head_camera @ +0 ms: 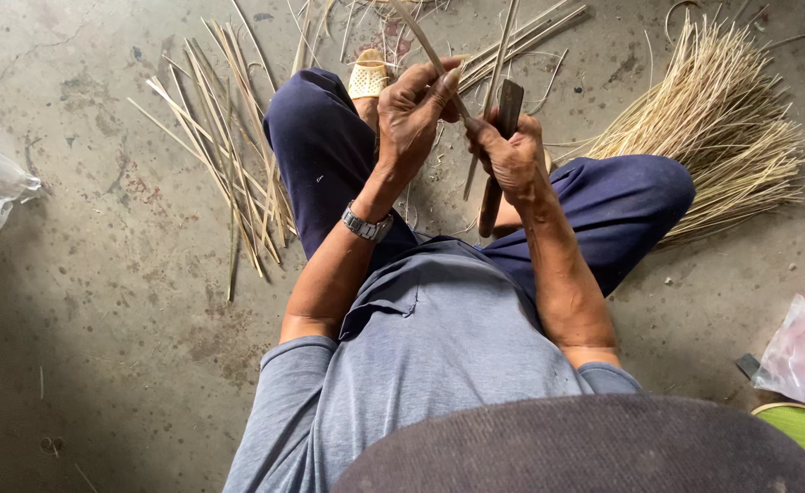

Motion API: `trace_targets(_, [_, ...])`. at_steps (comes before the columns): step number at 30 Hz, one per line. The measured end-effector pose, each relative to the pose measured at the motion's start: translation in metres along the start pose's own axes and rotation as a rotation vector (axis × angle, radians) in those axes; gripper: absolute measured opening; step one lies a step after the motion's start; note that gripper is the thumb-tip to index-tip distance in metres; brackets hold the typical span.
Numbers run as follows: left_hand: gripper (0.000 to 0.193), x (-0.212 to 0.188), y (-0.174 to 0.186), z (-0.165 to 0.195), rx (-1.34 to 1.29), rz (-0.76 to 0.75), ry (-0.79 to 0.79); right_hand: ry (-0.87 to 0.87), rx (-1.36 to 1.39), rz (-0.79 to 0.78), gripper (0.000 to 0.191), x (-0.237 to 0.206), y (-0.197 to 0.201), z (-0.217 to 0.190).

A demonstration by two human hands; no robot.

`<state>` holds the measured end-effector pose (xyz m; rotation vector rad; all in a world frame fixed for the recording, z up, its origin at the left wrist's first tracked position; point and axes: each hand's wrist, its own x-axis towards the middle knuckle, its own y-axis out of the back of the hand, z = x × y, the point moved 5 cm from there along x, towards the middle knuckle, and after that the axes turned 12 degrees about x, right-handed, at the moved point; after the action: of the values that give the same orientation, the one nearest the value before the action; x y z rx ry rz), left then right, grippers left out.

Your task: The person sits on a concrete floor and uses a fixed blade to split and shave thin bamboo strips. They repeatedly pick up strips, split them lengthwise, and shave them to a finer width, placing finished pieces on the floor.

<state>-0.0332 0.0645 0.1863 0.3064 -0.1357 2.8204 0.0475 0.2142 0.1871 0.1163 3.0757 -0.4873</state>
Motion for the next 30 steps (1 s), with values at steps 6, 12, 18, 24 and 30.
trace_targets(6, [0.022, 0.004, -0.003, 0.019, 0.061, 0.011, -0.129, -0.09, -0.005, 0.029, 0.017, -0.001, 0.003, 0.004])
trace_targets(12, [0.013, 0.025, 0.105, 0.052, 0.22, 0.099, -0.072, -0.073, 0.123, 0.155, 0.01, 0.016, 0.042, -0.009])
trace_targets(18, [0.014, -0.036, 0.256, 0.021, 0.725, 0.26, 0.017, -0.065, 0.119, 0.169, 0.014, 0.019, 0.077, -0.04])
trace_targets(24, [0.056, -0.157, 0.289, -0.057, 1.106, 0.235, 0.567, -0.069, 0.012, 0.062, 0.012, 0.02, 0.045, -0.037])
trace_targets(30, [0.035, -0.129, 0.202, 0.029, 0.941, 0.586, -0.104, -0.265, -0.09, -0.021, 0.017, 0.007, 0.004, -0.029])
